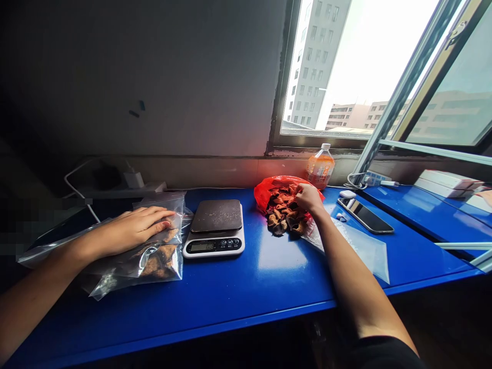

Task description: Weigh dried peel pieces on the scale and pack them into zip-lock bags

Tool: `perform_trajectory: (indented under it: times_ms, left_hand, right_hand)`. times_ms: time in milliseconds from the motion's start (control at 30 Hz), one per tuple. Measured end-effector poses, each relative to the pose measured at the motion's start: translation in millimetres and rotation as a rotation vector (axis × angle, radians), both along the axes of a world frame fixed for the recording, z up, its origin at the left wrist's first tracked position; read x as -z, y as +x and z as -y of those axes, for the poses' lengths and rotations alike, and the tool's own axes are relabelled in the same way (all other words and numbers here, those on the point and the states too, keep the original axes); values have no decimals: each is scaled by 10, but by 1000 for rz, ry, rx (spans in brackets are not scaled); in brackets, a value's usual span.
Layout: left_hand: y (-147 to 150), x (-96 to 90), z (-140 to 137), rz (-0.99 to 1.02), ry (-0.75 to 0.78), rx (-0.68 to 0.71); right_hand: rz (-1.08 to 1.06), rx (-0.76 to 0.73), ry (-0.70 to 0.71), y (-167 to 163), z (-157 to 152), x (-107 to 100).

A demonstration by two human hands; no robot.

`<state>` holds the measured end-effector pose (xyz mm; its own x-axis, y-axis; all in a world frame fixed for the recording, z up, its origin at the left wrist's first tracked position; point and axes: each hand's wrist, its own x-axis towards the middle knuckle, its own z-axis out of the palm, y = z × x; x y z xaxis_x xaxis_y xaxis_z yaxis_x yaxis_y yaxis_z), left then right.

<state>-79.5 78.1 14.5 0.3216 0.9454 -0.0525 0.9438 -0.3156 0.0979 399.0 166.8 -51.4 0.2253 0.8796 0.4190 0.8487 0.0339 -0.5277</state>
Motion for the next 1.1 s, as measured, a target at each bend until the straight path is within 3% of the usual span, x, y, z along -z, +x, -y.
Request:
perform_trajectory:
  times_ms: [900,1100]
  left_hand:
    - [50,-43,17,-44,-16,5]
    - [-5,10,-9,11,-9,-7]
  right_hand:
    - [-60,54,33,-4,-4,5]
    - [-120,-12,35,-11,-31,-9]
